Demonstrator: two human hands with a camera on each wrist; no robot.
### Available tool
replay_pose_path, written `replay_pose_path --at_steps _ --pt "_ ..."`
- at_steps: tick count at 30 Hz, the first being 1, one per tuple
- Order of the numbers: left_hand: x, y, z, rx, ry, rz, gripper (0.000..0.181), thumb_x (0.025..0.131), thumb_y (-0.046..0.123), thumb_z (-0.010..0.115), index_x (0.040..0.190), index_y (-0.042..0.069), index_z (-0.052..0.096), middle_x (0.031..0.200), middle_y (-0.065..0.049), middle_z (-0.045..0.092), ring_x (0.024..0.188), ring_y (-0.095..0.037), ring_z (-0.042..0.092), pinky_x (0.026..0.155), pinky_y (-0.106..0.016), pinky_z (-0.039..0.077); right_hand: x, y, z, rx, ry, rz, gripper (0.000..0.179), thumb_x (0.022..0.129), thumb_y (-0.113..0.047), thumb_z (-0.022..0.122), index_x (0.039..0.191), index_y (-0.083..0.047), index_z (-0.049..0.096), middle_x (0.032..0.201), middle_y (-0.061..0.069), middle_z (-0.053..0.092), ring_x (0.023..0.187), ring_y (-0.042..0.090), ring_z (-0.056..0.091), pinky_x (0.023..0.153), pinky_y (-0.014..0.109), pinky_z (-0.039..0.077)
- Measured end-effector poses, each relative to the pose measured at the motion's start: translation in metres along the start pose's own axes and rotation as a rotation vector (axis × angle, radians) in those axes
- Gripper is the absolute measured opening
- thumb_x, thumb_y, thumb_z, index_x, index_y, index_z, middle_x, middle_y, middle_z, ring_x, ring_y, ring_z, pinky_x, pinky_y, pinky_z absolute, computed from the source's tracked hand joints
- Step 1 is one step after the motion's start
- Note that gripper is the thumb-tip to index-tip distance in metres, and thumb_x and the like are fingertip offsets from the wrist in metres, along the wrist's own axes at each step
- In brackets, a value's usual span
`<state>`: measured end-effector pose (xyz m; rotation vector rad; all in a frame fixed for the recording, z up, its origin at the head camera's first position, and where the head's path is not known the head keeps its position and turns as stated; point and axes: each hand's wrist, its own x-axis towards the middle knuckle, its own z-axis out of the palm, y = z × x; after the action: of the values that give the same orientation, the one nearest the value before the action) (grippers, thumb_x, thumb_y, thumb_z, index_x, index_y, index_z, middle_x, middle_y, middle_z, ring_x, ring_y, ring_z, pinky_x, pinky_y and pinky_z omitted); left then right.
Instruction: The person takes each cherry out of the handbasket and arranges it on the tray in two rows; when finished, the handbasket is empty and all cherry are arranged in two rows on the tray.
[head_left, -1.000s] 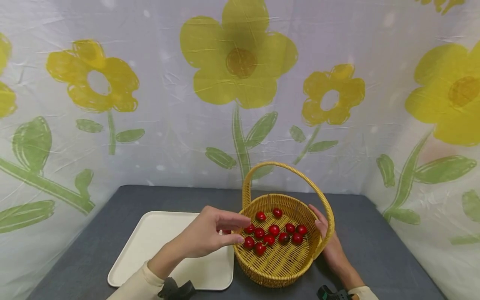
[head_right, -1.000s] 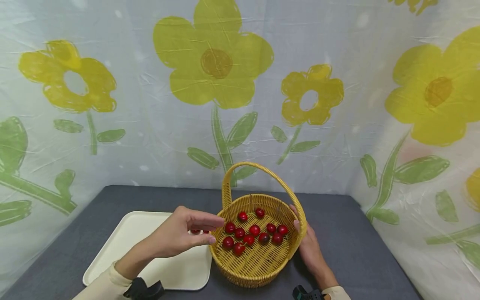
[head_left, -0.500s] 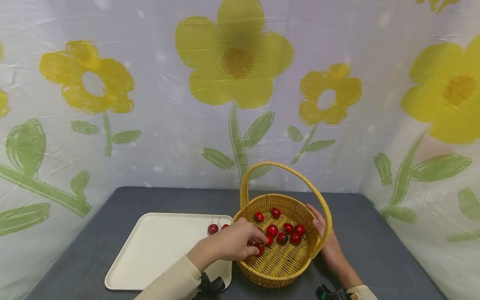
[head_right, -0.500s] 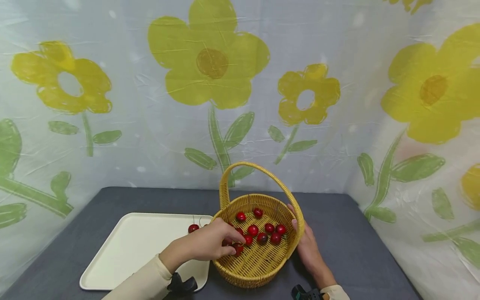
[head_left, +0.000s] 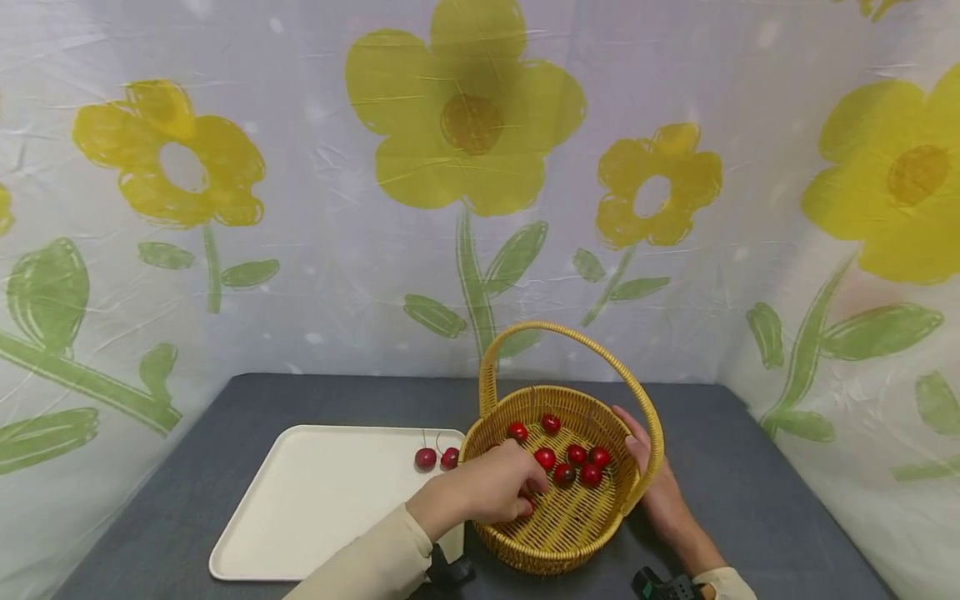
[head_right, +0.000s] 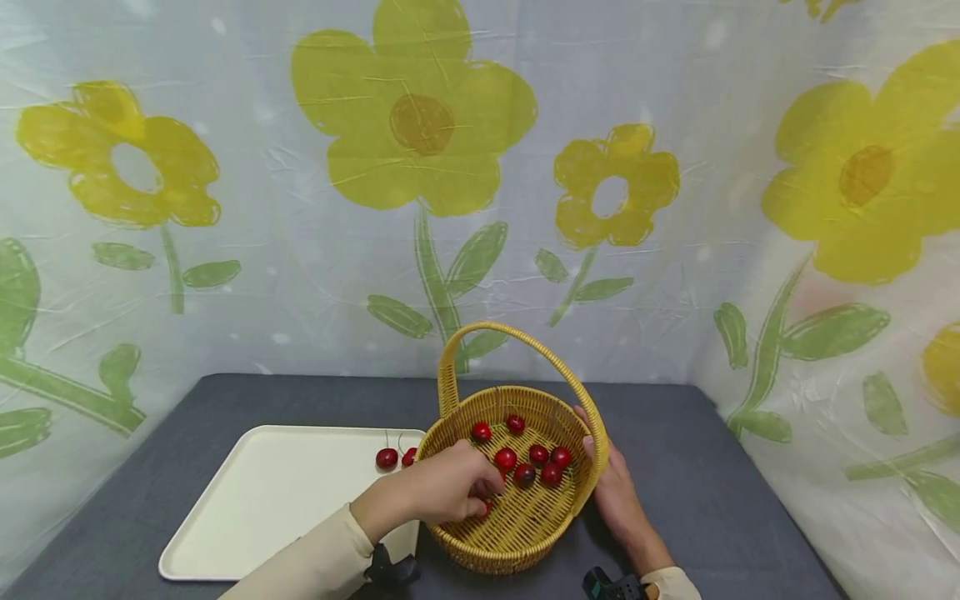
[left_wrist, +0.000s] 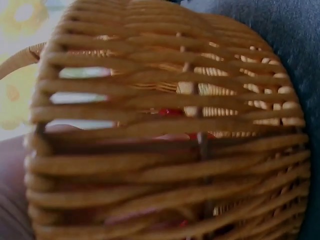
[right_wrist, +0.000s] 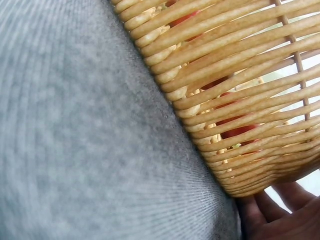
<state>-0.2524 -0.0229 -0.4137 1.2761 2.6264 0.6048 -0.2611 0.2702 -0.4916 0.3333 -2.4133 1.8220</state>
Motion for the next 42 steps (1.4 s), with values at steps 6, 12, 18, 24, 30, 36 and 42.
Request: replay_pose_path --at_steps 6,12,18,24,30,36,42 --pt "0.011 0.007 0.009 0.033 -0.014 0.038 0.02 0.093 0.01 0.087 0.111 0.018 0.087 0.099 0.011 0.082 0.088 0.004 0.068 0.086 -0.012 0.053 0.0 -0.001 -0.002 -0.002 0.005 0.001 0.052 0.122 -0.039 0.032 0.172 -0.028 0.035 0.174 0.013 0.042 0.143 -0.005 0.05 0.107 0.006 0.041" --pt "0.016 0.008 0.016 0.014 -0.042 0.031 0.018 0.093 0.016 0.086 0.11 0.023 0.088 0.095 0.017 0.079 0.084 0.001 0.059 0.081 -0.015 0.05 0.001 -0.001 -0.002 0.005 -0.007 0.012 0.052 0.122 -0.042 0.032 0.172 -0.029 0.034 0.174 0.012 0.041 0.145 -0.001 0.05 0.108 0.008 0.043" --pt "0.014 0.008 0.014 0.016 -0.052 0.009 0.029 0.091 0.012 0.085 0.117 0.024 0.087 0.106 0.018 0.08 0.098 -0.003 0.06 0.096 -0.023 0.052 0.003 0.001 -0.002 0.018 -0.015 0.004 0.053 0.122 -0.042 0.03 0.173 -0.03 0.033 0.175 0.012 0.04 0.146 0.001 0.05 0.108 0.01 0.045" --pt "0.016 0.007 0.016 0.006 -0.045 0.049 0.023 0.091 0.016 0.089 0.113 0.024 0.087 0.1 0.019 0.079 0.089 0.003 0.061 0.088 -0.016 0.05 0.003 0.003 -0.002 0.009 -0.018 0.01 0.052 0.122 -0.043 0.03 0.173 -0.031 0.033 0.176 0.01 0.039 0.149 0.006 0.049 0.108 0.01 0.044" --pt "0.016 0.001 0.018 -0.165 -0.01 0.082 0.023 0.092 0.012 0.088 0.113 0.021 0.087 0.099 0.018 0.08 0.087 0.011 0.067 0.08 -0.01 0.055 0.001 0.003 -0.001 -0.009 0.0 -0.008 0.051 0.122 -0.04 0.031 0.172 -0.031 0.036 0.174 0.011 0.041 0.148 0.004 0.05 0.108 0.008 0.042" --pt "0.011 -0.003 0.017 -0.444 0.134 0.075 0.021 0.095 0.018 0.087 0.116 0.02 0.087 0.102 0.018 0.082 0.085 0.009 0.074 0.08 -0.015 0.061 0.001 0.002 0.0 -0.003 0.004 -0.003 0.051 0.122 -0.041 0.032 0.171 -0.031 0.037 0.174 0.011 0.042 0.144 -0.003 0.05 0.108 0.008 0.043" --pt "0.002 0.003 0.008 -0.617 0.292 0.09 0.022 0.093 0.019 0.09 0.114 0.018 0.087 0.109 0.011 0.083 0.095 0.001 0.077 0.087 -0.024 0.064 0.001 0.002 0.0 0.011 0.005 -0.01 0.051 0.122 -0.038 0.032 0.172 -0.029 0.036 0.174 0.012 0.041 0.144 -0.003 0.05 0.108 0.008 0.042"
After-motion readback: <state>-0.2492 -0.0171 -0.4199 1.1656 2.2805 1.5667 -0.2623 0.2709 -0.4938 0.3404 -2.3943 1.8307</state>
